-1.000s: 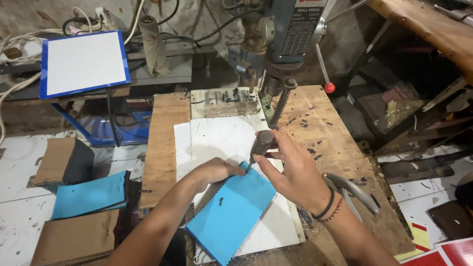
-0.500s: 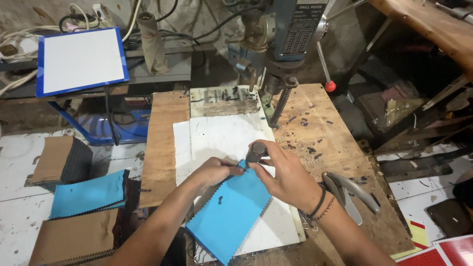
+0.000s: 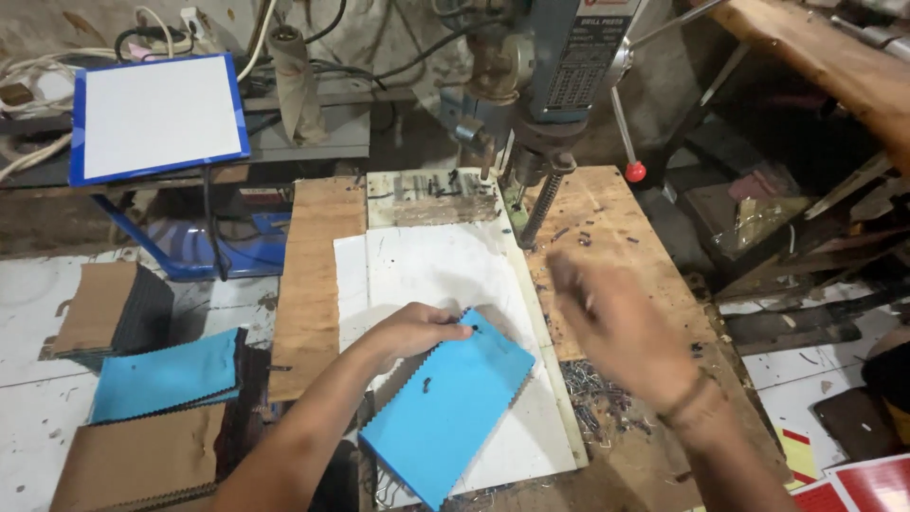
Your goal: Aligning stacks of colored material swatches, securing them with binder clips, and using a drill press to create binding holes.
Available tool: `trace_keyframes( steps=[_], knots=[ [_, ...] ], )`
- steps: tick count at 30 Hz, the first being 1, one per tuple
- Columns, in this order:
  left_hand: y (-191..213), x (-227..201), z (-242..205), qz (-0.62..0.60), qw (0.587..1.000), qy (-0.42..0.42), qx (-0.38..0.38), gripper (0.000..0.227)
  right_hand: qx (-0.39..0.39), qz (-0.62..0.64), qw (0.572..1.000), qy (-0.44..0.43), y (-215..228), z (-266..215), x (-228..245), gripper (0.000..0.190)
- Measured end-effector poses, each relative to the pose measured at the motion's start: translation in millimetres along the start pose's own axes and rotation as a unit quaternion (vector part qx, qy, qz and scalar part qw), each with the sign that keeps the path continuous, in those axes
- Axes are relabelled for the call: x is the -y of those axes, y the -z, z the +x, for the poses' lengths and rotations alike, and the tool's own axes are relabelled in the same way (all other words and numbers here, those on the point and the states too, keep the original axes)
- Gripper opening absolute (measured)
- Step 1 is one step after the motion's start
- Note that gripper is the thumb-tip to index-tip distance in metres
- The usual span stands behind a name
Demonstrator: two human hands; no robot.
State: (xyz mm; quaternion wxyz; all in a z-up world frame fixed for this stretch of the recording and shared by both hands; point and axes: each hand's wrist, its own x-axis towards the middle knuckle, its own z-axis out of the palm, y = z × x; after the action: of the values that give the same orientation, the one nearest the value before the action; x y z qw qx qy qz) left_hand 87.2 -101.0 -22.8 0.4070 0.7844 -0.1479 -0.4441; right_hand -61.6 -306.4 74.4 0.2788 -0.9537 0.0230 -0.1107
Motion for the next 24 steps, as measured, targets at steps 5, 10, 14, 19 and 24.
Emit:
trace_keyframes(
  steps=[5,10,14,19,24],
  knots=[
    [6.1,-7.7,-12.3,0.025,0.999,0.01,0.021,0.084,0.237,-0.262,0.911,-0.211,-71.8,-11.6,-95.1,0.048],
    [4.4,-4.9,-10.9,0.045,0.999,-0.002,0.012,0.088,0.062,-0.219,0.974,-0.005,-71.7,15.5,-48.1,0.044],
    [5.5,0.4,-16.9,-0.016,0.999,-0.028,0.029,0.096,0.273,0.174,0.932,-0.163,-74.7,41.9,-16.9,0.076],
    [10.2,-7.8,-46.9,-0.032,0.999,-0.022,0.028,0.098,0.343,0.219,0.894,-0.187,-75.4,58.8,-22.4,0.078],
    [6.1,7.4,-27.8,-0.048,0.998,-0.039,0.018,0.088,0.328,0.257,0.894,-0.165,-81.1,60.7,-36.5,0.074]
  ],
)
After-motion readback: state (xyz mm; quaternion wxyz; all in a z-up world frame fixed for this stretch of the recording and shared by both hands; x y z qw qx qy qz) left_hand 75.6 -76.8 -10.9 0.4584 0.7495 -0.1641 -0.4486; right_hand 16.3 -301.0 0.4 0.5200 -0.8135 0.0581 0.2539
